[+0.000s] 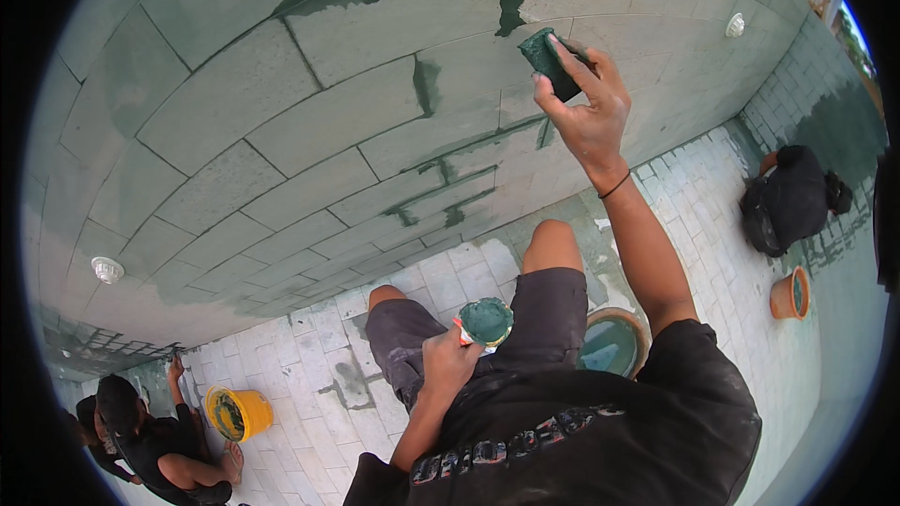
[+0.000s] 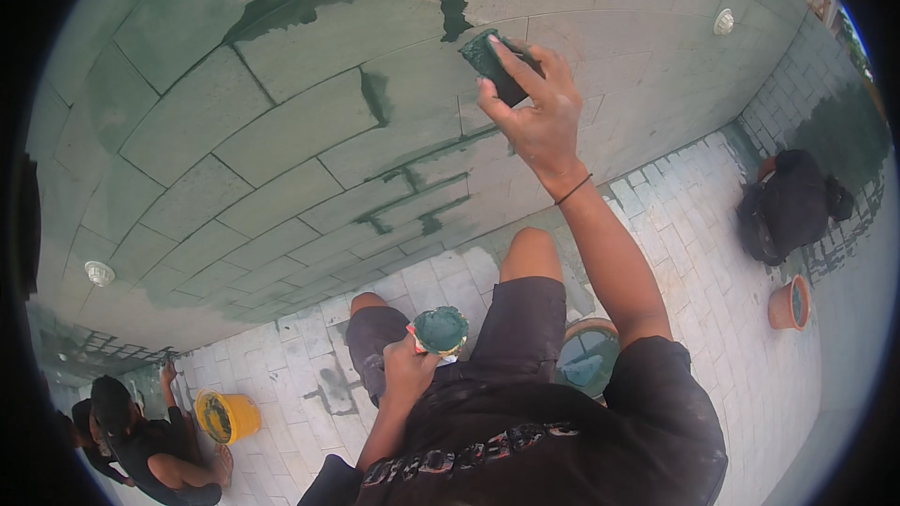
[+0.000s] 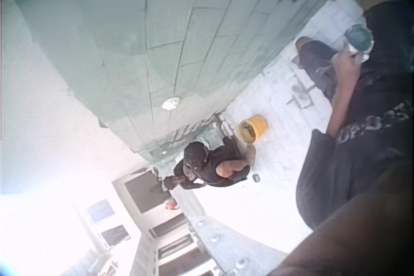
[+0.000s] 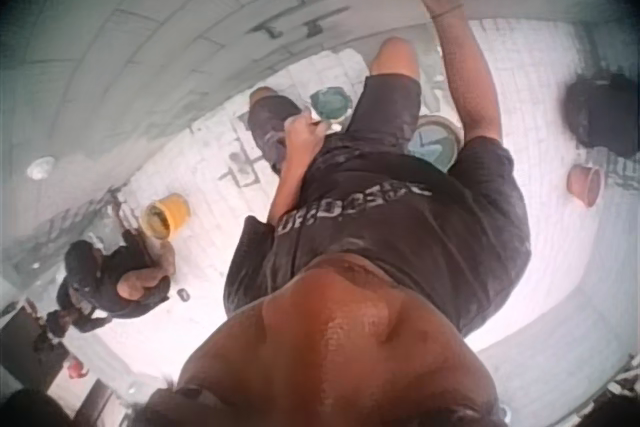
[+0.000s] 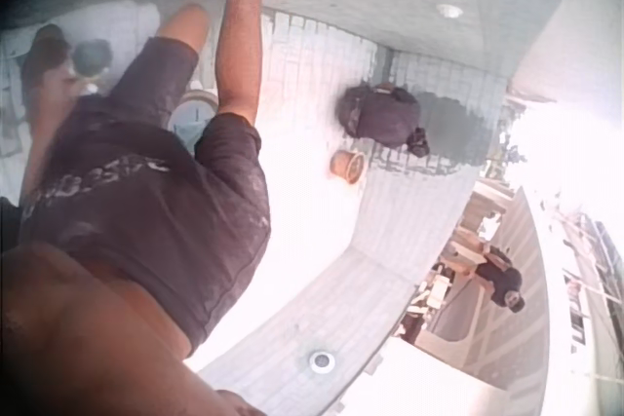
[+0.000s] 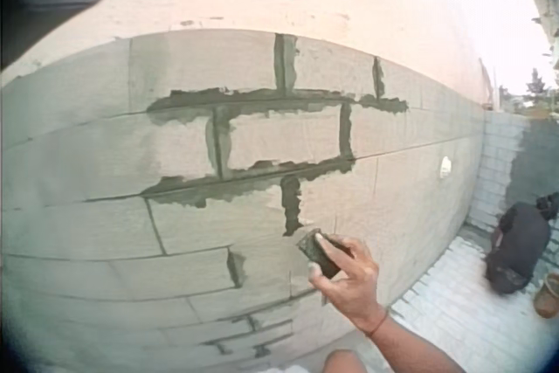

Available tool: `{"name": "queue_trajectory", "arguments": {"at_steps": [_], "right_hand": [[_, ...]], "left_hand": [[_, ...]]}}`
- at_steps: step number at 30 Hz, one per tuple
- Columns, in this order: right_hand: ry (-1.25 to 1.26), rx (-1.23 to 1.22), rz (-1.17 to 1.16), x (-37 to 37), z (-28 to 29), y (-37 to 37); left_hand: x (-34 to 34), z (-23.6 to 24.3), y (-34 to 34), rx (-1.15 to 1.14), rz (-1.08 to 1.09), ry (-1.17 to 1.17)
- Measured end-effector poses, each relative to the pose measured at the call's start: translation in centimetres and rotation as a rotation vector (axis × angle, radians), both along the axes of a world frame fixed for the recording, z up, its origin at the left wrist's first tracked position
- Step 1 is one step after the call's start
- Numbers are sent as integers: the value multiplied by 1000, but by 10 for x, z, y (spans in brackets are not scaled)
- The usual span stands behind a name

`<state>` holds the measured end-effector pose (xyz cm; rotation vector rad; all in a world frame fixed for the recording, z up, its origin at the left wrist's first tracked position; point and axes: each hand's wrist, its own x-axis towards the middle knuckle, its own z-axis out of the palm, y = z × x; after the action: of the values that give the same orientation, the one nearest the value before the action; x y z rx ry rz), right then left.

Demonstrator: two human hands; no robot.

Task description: The person applies green grout into the joints of a tiled wall using a handheld scraper and a container of the paste.

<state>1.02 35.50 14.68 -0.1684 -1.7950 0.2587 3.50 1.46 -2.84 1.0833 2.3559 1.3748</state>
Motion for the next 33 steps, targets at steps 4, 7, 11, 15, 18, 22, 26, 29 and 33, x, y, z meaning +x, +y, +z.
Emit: {"name": "queue_trajectory", "arguments": {"at_steps": [4,7,11,15,18,22,26,29,33], "right_hand": [[148,-288,70,-31,-28,-54],[209,-391,78,-59,-35,-70],[306,-254,48,-88,-30,-75],[341,-211,32,-101,-25,-75],[299,-188,6,-103,-27,-75],[202,-285,-3,-90,-32,-87],[268,-347,-9,-80,-19,-85],[301,-205,-46,-88,-17,-67],[256,-178,-105,-89,-30,-60]], "left_hand": [[1,13,-2,133,7,-13],[-1,12,-19,125,12,-37],[-3,4,-31,162,52,-63],[-6,7,-37,147,70,-69],[-5,8,-37,149,78,-104],[-7,12,-36,130,56,-124],[-6,20,-31,144,46,-139],[-7,21,-28,152,35,-152],[-8,20,-27,127,26,-139]]}}
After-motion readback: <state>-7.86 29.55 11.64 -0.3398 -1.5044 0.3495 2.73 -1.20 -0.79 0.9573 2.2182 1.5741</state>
